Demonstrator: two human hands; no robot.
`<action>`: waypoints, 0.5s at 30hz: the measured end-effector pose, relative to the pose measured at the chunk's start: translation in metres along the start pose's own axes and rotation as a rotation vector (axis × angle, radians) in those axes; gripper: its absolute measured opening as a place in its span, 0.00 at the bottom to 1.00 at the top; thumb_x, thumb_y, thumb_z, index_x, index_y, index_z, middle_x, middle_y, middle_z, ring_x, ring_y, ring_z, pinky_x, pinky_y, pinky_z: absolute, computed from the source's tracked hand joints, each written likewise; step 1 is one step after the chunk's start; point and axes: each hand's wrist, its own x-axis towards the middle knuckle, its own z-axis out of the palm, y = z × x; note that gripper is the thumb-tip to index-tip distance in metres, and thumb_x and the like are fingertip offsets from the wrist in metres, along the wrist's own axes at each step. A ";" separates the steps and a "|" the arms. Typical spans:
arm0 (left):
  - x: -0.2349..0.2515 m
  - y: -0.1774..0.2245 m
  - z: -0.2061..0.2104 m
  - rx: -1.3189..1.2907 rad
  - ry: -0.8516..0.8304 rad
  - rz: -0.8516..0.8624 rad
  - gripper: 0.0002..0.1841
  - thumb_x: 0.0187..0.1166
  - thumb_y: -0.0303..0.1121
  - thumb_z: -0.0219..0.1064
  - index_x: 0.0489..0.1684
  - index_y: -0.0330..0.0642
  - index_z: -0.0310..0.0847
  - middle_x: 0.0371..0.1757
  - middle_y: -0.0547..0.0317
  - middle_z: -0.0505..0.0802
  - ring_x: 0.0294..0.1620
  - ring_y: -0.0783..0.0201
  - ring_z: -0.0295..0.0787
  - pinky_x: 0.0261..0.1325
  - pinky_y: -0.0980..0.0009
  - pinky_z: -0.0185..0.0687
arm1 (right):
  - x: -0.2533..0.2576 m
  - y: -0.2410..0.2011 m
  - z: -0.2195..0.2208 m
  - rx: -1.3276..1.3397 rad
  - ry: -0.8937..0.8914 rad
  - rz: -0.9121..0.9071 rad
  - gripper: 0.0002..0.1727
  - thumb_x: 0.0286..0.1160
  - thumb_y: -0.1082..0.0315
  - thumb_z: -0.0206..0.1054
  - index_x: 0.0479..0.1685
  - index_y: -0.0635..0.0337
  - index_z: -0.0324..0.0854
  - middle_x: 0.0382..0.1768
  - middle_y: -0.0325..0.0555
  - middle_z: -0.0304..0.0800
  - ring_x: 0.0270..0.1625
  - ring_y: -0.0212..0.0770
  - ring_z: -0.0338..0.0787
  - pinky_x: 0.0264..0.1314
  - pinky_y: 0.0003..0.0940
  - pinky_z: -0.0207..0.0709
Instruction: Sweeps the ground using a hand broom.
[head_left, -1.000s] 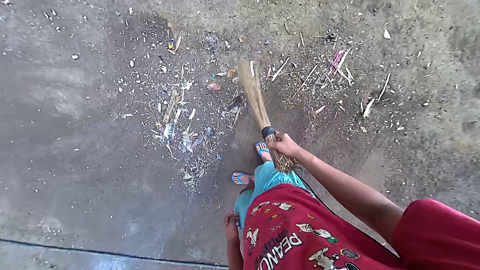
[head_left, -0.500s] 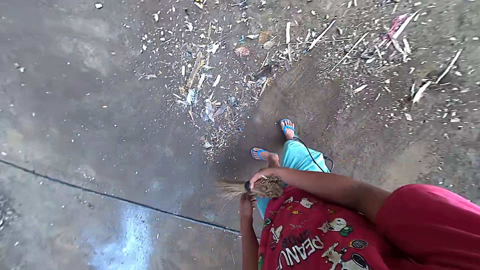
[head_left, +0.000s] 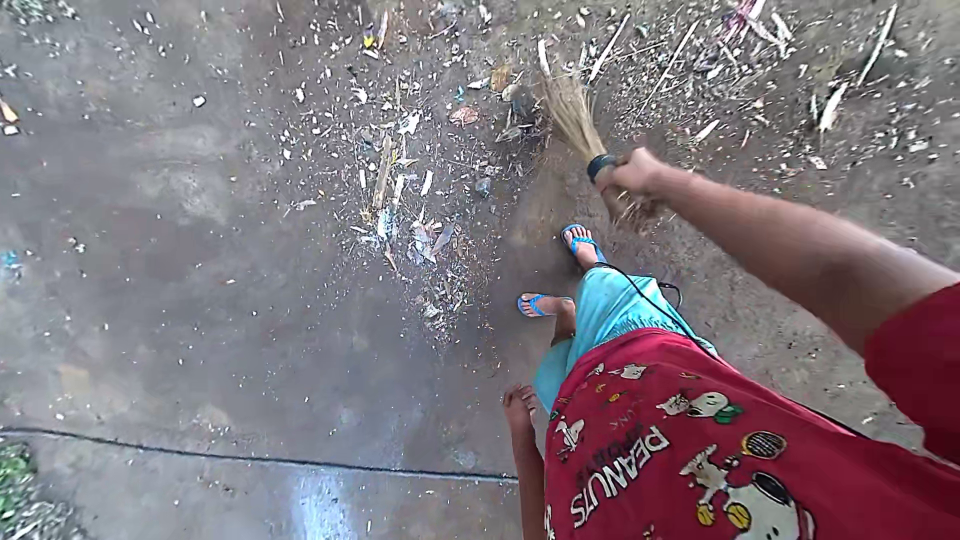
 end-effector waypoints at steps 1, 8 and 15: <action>-0.002 0.008 0.001 0.000 -0.001 0.037 0.23 0.96 0.35 0.41 0.81 0.31 0.66 0.68 0.34 0.86 0.55 0.48 0.86 0.53 0.52 0.79 | -0.008 0.008 0.021 -0.118 0.006 -0.034 0.25 0.68 0.59 0.77 0.56 0.71 0.81 0.50 0.71 0.87 0.54 0.68 0.88 0.57 0.72 0.76; -0.015 0.026 0.006 -0.053 0.012 0.230 0.22 0.95 0.34 0.42 0.78 0.30 0.69 0.62 0.37 0.88 0.47 0.55 0.86 0.45 0.58 0.79 | -0.124 0.040 0.148 -0.134 -0.609 -0.050 0.31 0.69 0.54 0.77 0.65 0.69 0.80 0.57 0.66 0.87 0.61 0.62 0.87 0.66 0.67 0.75; 0.083 -0.096 -0.015 0.055 -0.145 0.146 0.22 0.96 0.31 0.42 0.76 0.21 0.67 0.63 0.27 0.86 0.54 0.49 0.89 0.59 0.54 0.84 | -0.107 0.043 0.186 0.165 -1.213 0.053 0.16 0.90 0.64 0.53 0.61 0.63 0.81 0.50 0.48 0.86 0.47 0.35 0.84 0.55 0.38 0.77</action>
